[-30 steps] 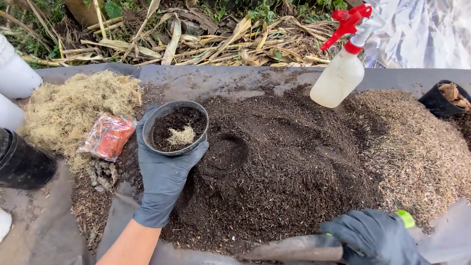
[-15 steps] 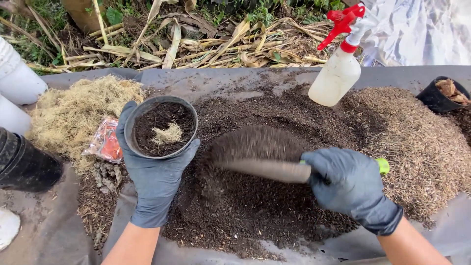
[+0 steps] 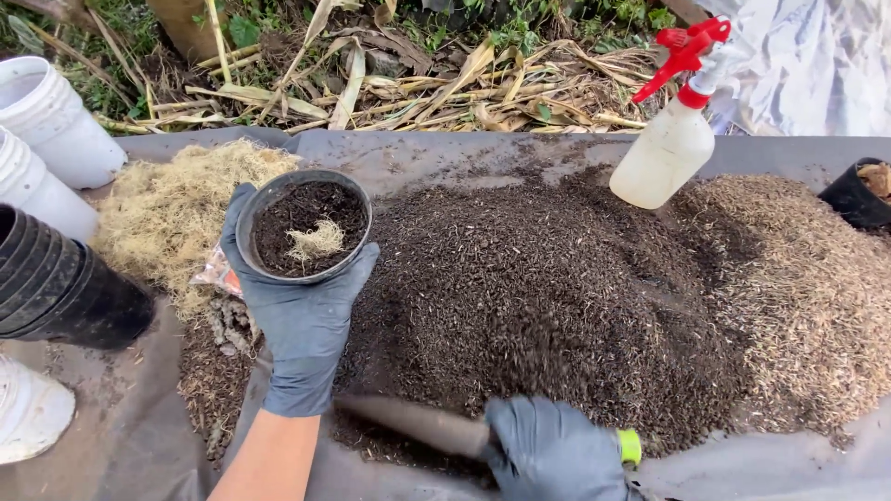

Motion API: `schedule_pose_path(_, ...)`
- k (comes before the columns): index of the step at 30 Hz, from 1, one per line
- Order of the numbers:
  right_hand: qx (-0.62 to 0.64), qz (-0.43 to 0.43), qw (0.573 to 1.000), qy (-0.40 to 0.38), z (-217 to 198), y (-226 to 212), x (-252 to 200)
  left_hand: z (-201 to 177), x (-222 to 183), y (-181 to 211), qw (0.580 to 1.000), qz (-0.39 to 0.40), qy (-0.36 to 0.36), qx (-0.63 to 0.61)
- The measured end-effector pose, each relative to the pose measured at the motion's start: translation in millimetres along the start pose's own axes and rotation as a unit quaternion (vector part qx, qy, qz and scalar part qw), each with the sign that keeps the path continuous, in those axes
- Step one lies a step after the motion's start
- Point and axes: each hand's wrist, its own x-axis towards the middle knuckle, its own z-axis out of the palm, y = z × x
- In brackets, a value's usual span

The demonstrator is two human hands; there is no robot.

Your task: Mixing soil components on a workspace and filling a small nursery pot using a hand trowel and spray bottle.

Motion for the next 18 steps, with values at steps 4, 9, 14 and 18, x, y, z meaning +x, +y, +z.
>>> schedule_pose_path(4,-0.031,0.167,0.985,-0.029,-35,16,43,11,-5,5,0.986,0.066,0.016,0.155)
schedule_pose_path(9,0.022,0.349,0.921,-0.172,-74,75,51,12,-6,-1,0.96,-0.159,0.082,-0.214)
schedule_pose_path(14,-0.003,0.462,0.875,-0.143,-89,130,-23,14,-9,3,0.849,-0.314,0.025,-0.423)
schedule_pose_path(18,0.074,0.206,0.974,0.051,-46,205,-138,22,-26,-8,0.974,-0.143,-0.048,-0.167)
